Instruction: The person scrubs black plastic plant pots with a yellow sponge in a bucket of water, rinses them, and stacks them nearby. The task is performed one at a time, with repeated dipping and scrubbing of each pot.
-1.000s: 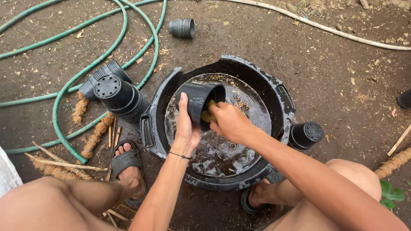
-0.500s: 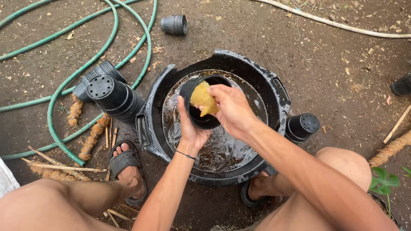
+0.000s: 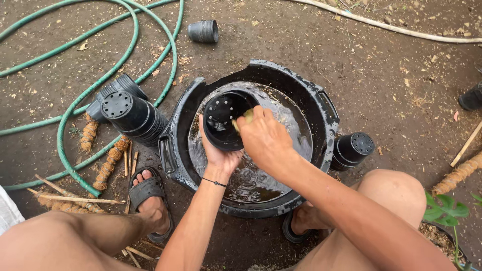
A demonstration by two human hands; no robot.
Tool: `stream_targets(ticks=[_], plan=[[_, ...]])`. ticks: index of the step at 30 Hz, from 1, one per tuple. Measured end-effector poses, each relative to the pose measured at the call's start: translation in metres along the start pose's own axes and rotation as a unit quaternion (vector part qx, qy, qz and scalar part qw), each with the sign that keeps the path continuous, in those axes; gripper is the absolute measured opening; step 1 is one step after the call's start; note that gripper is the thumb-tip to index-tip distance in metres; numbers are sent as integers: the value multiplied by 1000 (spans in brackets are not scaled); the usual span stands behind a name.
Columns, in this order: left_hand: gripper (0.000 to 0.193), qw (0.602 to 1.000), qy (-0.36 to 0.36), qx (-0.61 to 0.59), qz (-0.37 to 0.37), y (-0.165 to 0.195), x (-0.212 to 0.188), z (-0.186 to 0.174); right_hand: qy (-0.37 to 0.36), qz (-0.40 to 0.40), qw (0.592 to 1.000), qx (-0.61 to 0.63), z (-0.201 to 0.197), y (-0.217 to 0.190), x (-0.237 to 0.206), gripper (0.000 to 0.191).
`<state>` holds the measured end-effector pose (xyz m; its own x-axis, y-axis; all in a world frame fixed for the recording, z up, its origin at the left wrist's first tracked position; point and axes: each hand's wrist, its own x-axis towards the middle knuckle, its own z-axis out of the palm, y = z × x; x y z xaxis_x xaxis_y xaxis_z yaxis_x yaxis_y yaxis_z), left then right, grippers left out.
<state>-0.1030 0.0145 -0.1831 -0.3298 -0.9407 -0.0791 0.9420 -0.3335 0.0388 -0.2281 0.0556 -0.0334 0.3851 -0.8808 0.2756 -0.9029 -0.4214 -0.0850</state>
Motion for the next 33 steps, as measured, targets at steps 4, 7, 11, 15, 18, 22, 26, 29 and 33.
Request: stream_targets(ticks=[4,7,11,15,18,22,26,29,33], plan=[[62,999,42,14,3,-9,-1,1,6,91,992,92,23,3,10,20],[69,999,22,37,16,-20,-6,12,-20,92,993,65,41,1,17,21],[83,993,37,107,33,-35,-19,31,13,170,971,167,53,3,27,17],[83,984,64,165,23,-32,-23,47,73,190,928,311,51,3,29,18],[83,977,58,204,16,-26,-22,50,148,121,924,332,48,1,26,16],[79,982,62,179,-4,-19,-22,46,67,19,923,379,45,5,24,30],[78,989,53,132,-43,-8,-22,38,-26,-69,962,263,37,15,26,41],[70,996,-57,55,-43,-7,-18,30,-50,-62,983,168,27,11,26,41],[57,996,38,85,-14,-19,-10,16,-19,-22,999,33,13,-3,19,26]])
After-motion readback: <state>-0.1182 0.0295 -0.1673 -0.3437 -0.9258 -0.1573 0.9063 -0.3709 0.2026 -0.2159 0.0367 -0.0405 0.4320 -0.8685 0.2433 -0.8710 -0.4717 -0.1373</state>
